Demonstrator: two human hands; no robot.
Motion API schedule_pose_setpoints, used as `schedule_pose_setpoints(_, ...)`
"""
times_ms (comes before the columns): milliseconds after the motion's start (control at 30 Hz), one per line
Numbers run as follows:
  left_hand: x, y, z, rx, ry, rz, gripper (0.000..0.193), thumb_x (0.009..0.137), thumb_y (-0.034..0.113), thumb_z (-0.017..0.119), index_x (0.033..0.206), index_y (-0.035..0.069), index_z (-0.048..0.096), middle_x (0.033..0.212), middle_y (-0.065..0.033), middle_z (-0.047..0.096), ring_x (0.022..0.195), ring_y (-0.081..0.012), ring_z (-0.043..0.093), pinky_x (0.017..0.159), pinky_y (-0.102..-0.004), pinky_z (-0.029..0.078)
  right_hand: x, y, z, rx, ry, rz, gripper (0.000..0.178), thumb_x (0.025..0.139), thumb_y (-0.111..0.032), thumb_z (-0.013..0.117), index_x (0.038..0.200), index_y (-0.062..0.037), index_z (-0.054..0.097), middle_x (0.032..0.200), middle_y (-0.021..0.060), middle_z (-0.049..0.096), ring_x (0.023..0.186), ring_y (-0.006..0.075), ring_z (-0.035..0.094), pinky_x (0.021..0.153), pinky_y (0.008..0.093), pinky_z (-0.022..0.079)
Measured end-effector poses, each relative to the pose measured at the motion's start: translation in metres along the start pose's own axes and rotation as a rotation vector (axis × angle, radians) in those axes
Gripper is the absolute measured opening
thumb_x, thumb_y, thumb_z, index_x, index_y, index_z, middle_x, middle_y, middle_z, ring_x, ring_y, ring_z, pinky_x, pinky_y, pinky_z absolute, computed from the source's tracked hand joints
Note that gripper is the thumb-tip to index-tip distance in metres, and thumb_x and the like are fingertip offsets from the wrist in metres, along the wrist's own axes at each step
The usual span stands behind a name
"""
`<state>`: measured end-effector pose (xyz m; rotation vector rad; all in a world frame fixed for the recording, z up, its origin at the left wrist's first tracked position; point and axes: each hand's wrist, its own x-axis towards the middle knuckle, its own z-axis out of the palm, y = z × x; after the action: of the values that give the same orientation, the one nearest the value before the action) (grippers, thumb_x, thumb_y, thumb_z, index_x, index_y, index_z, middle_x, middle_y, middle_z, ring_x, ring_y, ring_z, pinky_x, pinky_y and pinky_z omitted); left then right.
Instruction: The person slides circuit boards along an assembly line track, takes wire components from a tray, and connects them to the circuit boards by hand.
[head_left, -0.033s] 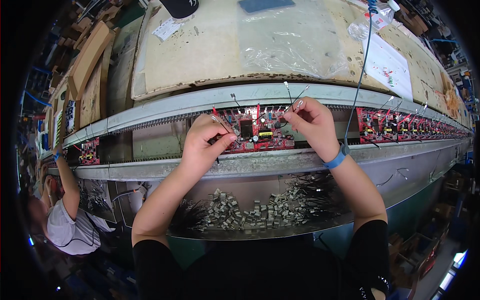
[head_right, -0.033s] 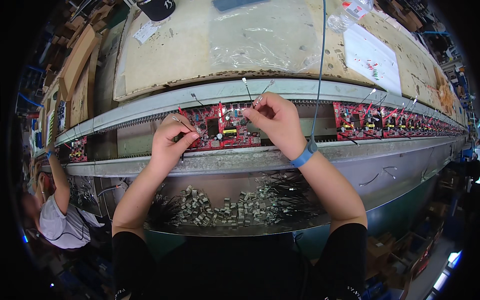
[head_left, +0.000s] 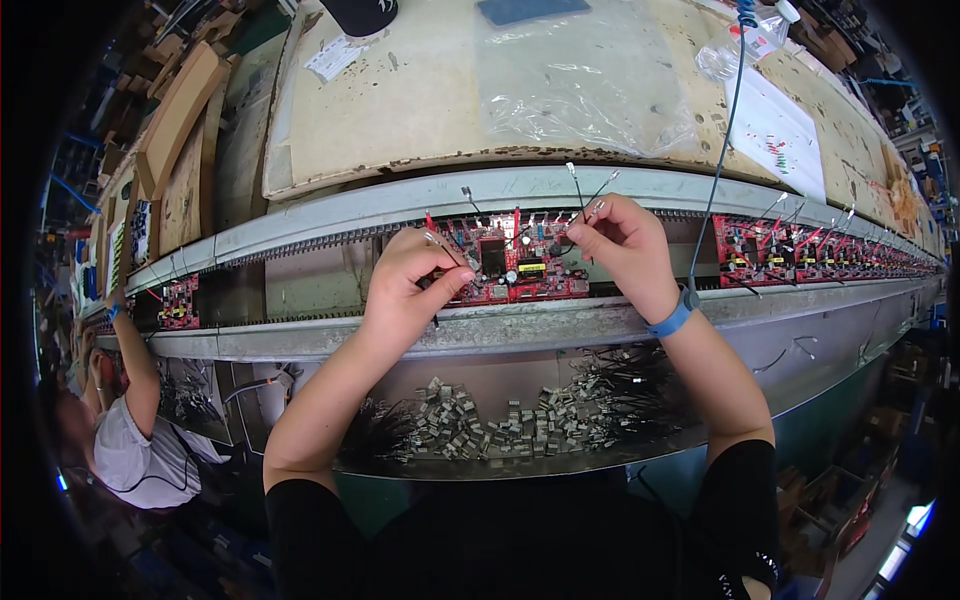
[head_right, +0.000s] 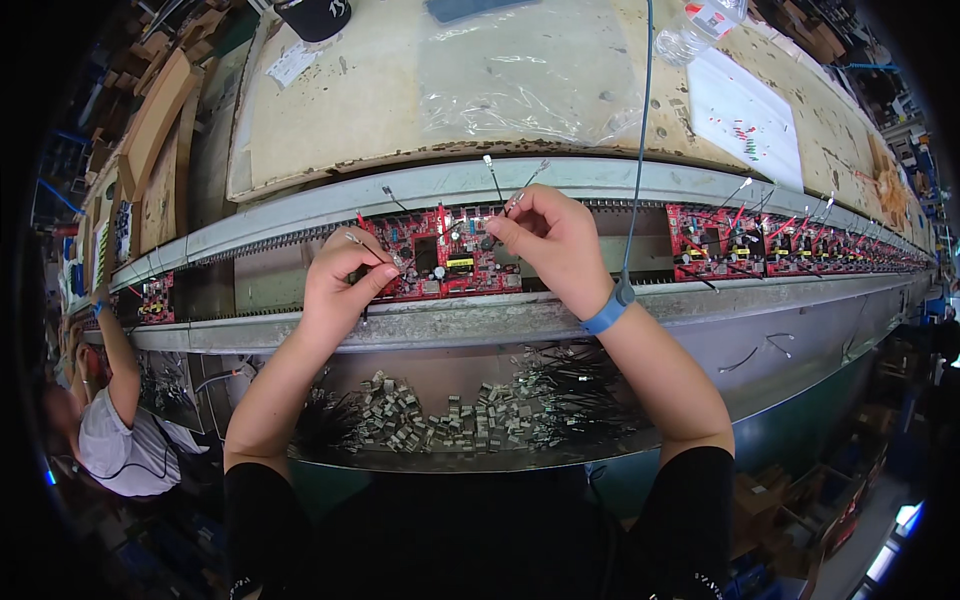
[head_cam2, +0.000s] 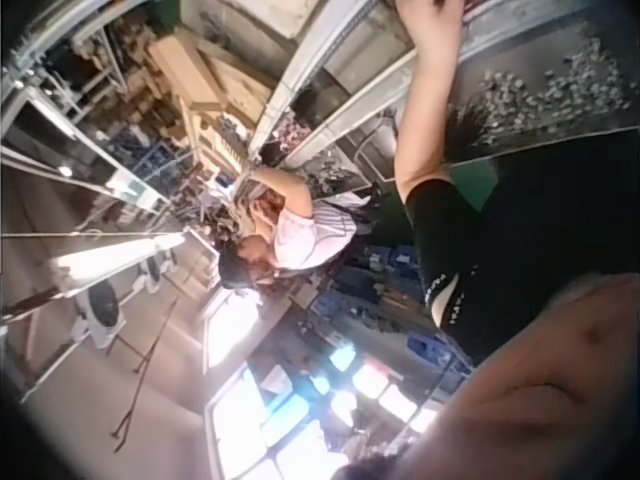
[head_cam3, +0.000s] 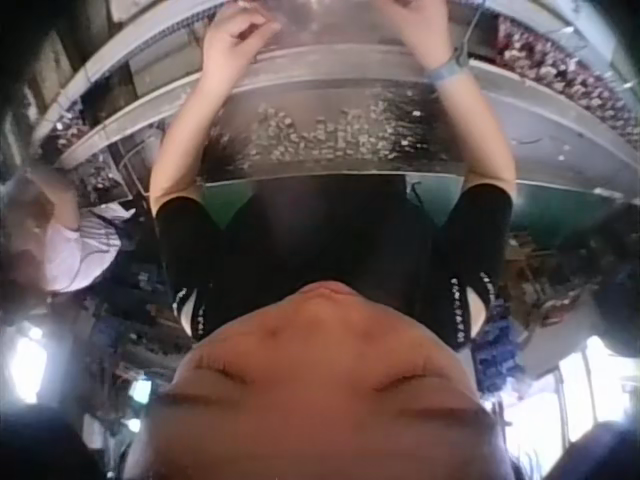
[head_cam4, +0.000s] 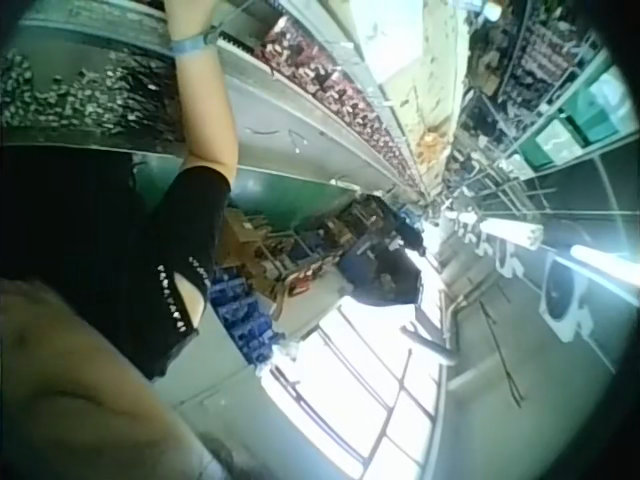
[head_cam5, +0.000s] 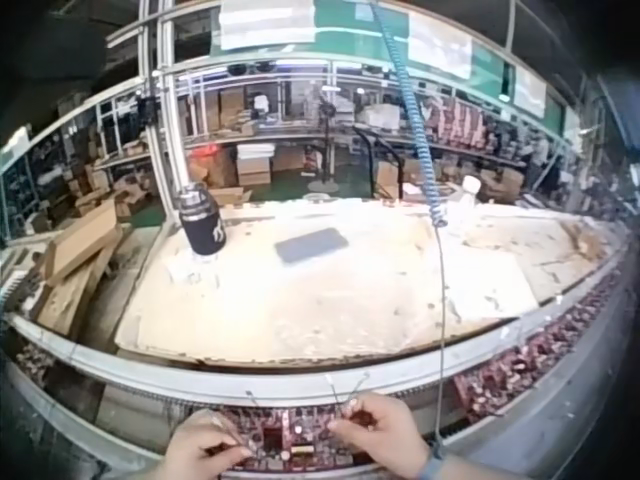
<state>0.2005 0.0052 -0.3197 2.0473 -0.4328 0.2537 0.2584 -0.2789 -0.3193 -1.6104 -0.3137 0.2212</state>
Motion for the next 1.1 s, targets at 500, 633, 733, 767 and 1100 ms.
schedule_pose_setpoints(500, 0.001, 0.004, -0.002, 0.068, -0.077, 0.017, 0.012, 0.076, 0.007, 0.084, 0.081, 0.008, 0.073, 0.088, -0.0038, 0.068, 0.093, -0.0238, 0.061, 0.086, -0.0368, 0.045, -0.009, -0.007, -0.004, -0.031, -0.075, 0.17, 0.016, 0.091, -0.007, 0.076, 0.09, -0.001, 0.062, 0.081, 0.0007, 0.065, 0.069, 0.0059, 0.06, 0.061, 0.0219, 0.05)
schedule_pose_setpoints(633, 0.001, 0.003, -0.001, 0.088, -0.07, 0.049, 0.012, 0.076, 0.008, 0.084, 0.081, 0.009, 0.073, 0.087, -0.0031, 0.068, 0.091, -0.0239, 0.061, 0.085, -0.0368, 0.045, -0.013, -0.008, -0.003, -0.037, -0.064, 0.176, 0.016, 0.092, -0.008, 0.076, 0.089, -0.0021, 0.061, 0.083, 0.0001, 0.065, 0.067, 0.0046, 0.058, 0.061, 0.0201, 0.049)
schedule_pose_setpoints(733, 0.0, 0.0, -0.001, 0.103, -0.074, 0.053, 0.012, 0.076, 0.009, 0.084, 0.081, 0.009, 0.073, 0.087, -0.0026, 0.068, 0.09, -0.0236, 0.06, 0.084, -0.0366, 0.044, -0.015, -0.005, -0.003, -0.082, -0.055, 0.177, 0.018, 0.091, -0.009, 0.077, 0.088, -0.0023, 0.061, 0.081, -0.0004, 0.065, 0.065, 0.0041, 0.057, 0.06, 0.0201, 0.048)
schedule_pose_setpoints(767, 0.0, 0.0, -0.001, 0.113, -0.083, 0.052, 0.012, 0.076, 0.01, 0.084, 0.081, 0.009, 0.073, 0.087, -0.0022, 0.068, 0.089, -0.0235, 0.06, 0.084, -0.0365, 0.043, -0.015, -0.005, -0.003, -0.083, -0.055, 0.176, 0.018, 0.091, -0.009, 0.077, 0.088, -0.0023, 0.061, 0.081, -0.0004, 0.065, 0.065, 0.0041, 0.057, 0.06, 0.0201, 0.048)
schedule_pose_setpoints(1100, -0.001, -0.002, -0.001, 0.132, -0.09, 0.037, 0.011, 0.078, 0.016, 0.082, 0.081, 0.01, 0.073, 0.086, -0.0008, 0.072, 0.089, -0.0228, 0.062, 0.086, -0.0372, 0.043, -0.015, 0.0, 0.0, -0.166, -0.054, 0.095, 0.019, 0.087, -0.008, 0.081, 0.084, -0.0004, 0.064, 0.079, -0.002, 0.059, 0.065, 0.0041, 0.054, 0.059, 0.0211, 0.044)
